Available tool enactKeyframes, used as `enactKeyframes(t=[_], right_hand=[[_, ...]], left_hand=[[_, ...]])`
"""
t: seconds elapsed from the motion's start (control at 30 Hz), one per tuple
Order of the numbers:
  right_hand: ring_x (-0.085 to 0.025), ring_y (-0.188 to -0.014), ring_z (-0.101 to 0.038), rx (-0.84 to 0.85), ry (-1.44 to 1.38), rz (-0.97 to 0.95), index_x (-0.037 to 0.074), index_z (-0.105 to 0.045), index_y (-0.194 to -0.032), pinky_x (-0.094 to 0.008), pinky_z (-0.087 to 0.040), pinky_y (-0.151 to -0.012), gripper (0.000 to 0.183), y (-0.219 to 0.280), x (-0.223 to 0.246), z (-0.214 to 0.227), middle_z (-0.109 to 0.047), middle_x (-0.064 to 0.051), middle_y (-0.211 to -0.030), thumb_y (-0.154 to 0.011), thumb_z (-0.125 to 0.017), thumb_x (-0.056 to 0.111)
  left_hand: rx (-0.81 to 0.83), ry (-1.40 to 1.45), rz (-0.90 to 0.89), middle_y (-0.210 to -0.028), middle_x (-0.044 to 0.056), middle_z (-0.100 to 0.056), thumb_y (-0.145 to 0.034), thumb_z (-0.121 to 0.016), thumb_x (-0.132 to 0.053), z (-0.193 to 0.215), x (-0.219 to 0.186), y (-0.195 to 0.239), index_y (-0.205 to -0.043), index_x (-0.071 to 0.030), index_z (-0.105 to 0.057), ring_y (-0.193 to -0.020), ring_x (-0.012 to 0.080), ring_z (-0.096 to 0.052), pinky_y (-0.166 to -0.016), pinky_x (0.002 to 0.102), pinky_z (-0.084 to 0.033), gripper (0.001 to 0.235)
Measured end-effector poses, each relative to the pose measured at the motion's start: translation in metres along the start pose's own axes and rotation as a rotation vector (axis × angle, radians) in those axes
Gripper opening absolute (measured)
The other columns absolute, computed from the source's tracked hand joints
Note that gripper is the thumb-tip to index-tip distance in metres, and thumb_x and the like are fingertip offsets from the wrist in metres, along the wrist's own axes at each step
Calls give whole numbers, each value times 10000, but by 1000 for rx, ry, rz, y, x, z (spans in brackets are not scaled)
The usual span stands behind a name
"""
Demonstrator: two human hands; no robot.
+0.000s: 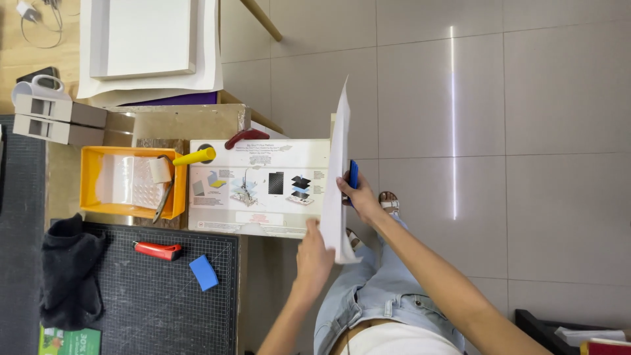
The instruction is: Smoothing a white adhesive strip onto a long board using a squeegee and then moving the finished piece to a stack.
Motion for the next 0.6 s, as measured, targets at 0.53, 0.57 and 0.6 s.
enactKeyframes(t=[0.53,0.57,0.6], right_hand=[[-133,-688,-586,-129,75,-6,157,-550,-1003,-292,-569,-569,350,-10,-3,1,-555,6,-784,-874,-800,365],[-133,-688,-586,-135,69,-3,157,-550,-1003,-292,-569,-569,350,-9,-5,2,-555,6,-784,-874,-800,365],[-140,-684,-594,-137,56,-7,143,-552,-996,-290,-567,-557,375,-7,-8,3,-551,5,-777,-861,-810,380]], left_hand=[[-245,-814,-993,-1347,19,-605,-858,-632,-69,-35,-184,-208,-1328,-217,-607,-1344,178,-510,-1208,515,-255,494],[-243,-817,-1001,-1347,19,-605,-858,-632,-69,-19,-196,-207,-1328,-217,-607,-1344,178,-510,-1208,515,-255,494],[-154,-1204,-717,-1473,-14,-496,-929,-567,-123,-10,-193,-222,-1399,-264,-540,-1439,153,-353,-1200,613,-73,492]])
Point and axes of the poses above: each hand's wrist, its own y-axis away from the middle knuckle, its own z-axis out of the back of the hand, x = y × z, the point moved 7 cm from there along -y, towards the middle knuckle
